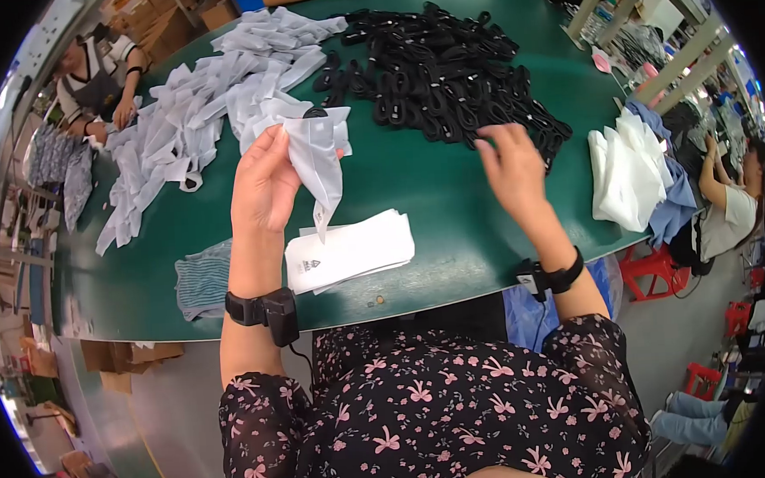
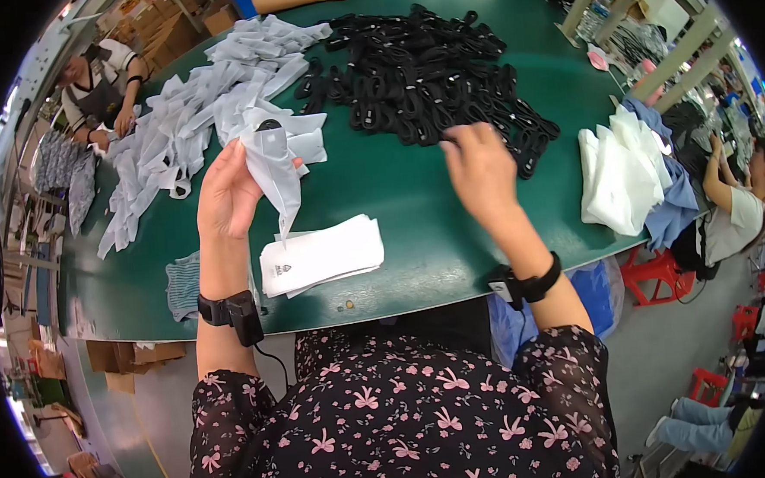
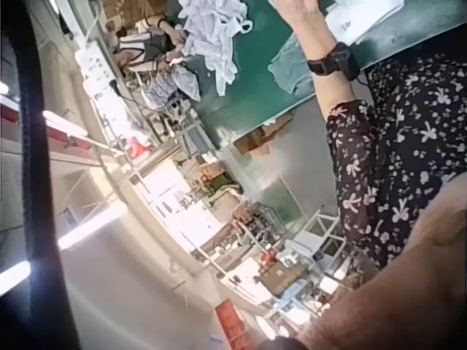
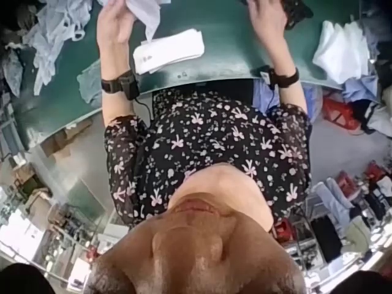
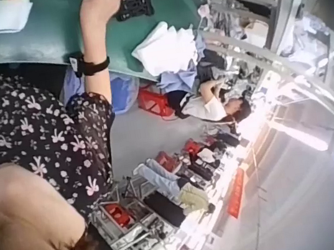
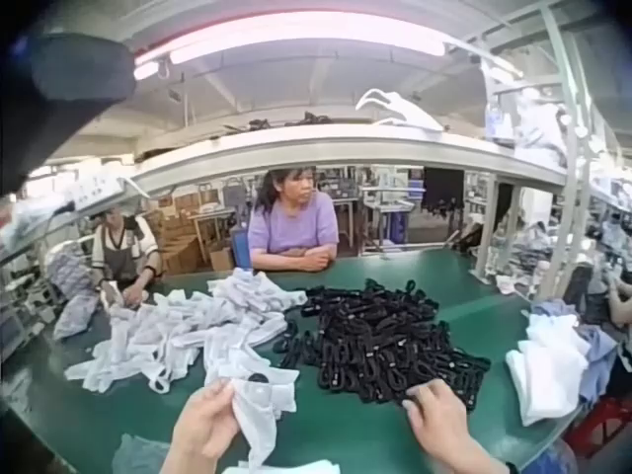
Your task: The person picks up a white bag and a black cable, inserts the cable into the bag, and places the bagged cable onto a stack. This process is repeated for several more cables.
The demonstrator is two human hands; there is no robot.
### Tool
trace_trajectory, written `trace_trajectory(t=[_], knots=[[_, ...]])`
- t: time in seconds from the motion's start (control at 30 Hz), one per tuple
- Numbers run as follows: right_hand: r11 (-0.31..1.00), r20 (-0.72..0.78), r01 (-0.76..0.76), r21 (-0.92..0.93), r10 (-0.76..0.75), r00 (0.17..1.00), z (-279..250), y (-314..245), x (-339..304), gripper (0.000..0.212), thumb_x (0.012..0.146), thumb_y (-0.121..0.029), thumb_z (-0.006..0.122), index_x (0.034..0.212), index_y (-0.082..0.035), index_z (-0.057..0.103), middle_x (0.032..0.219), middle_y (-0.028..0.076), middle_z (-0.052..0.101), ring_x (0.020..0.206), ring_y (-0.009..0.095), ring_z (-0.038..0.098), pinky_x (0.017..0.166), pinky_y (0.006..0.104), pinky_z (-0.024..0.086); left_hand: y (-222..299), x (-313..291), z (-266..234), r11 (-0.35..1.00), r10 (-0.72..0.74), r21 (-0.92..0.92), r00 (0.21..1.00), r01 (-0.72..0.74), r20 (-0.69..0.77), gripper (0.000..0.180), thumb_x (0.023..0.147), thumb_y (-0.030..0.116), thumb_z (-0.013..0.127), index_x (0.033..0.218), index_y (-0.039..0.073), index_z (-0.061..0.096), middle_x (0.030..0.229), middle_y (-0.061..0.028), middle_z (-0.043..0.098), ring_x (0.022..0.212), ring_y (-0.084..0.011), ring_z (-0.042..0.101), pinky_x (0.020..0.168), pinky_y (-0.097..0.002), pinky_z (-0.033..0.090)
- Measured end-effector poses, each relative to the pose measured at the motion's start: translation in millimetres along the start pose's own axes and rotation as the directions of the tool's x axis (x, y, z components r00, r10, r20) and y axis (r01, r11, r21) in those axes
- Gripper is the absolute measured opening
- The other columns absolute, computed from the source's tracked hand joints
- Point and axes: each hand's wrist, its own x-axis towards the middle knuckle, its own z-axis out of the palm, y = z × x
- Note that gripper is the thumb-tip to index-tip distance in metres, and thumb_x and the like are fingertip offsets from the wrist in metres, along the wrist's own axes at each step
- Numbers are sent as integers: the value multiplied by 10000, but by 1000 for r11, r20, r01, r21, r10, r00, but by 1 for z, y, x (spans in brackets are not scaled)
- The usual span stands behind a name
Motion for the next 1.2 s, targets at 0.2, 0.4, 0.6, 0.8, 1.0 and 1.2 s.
trace_trajectory(t=[0.2, 0.4, 0.6, 0.8, 1.0, 1.2], knots=[[856, 233, 21, -517, 117, 965, 1, 72, -30, 338, 816, -289, 731, 931, 8, 619, 907, 171, 567, 873, 359, 587, 690, 430, 513, 6, 0, -6, 998, 44, -34, 999, -45, -21, 269, 984, 147, 527, 1151, -63, 545, 1098, -164, 637, 976, -315, 658, 892, -496, 534], [877, 202, 45, -478, 60, 977, 9, 75, -31, 305, 795, -219, 713, 926, 32, 599, 910, 181, 562, 871, 364, 578, 686, 427, 513, 4, 43, -52, 977, 176, 143, 975, -157, -136, 272, 984, 161, 542, 1154, -50, 555, 1104, -148, 636, 989, -261, 643, 876, -436, 524], [853, 196, 97, -513, 7, 981, 25, 81, -25, 229, 770, -113, 646, 935, 40, 602, 876, 169, 561, 890, 362, 573, 690, 425, 523, 7, 31, -50, 160, 700, 965, 713, -207, 37, 262, 919, 163, 627, 1113, -13, 604, 1082, -118, 640, 965, -204, 632, 804, -312, 509], [863, 172, 58, -502, 35, 984, 21, 83, -30, 259, 822, -125, 572, 1012, 45, 617, 819, 160, 608, 788, 334, 598, 647, 401, 516, -67, -63, 14, 232, 66, 926, 955, -298, 291, 181, 784, 54, 727, 939, 15, 642, 919, -91, 589, 832, -216, 611, 695, -304, 492], [777, 411, -595, 204, 483, 773, -3, 40, -40, 280, 919, -158, 471, 1053, 38, 620, 779, 110, 639, 575, 180, 580, 534, 303, 458, -102, -81, 7, 63, 93, 946, 946, -317, 310, 150, 789, 67, 725, 885, 1, 631, 845, -111, 579, 785, -270, 601, 665, -341, 489], [380, 615, -758, 530, 443, 652, -8, 15, -76, 319, 990, -230, 455, 1079, 35, 609, 757, 52, 605, 578, 92, 542, 509, 238, 417, -103, -82, 4, -25, 183, 945, 928, -325, 324, 122, 792, 43, 715, 853, -10, 623, 819, -120, 574, 731, -268, 583, 652, -347, 478]])
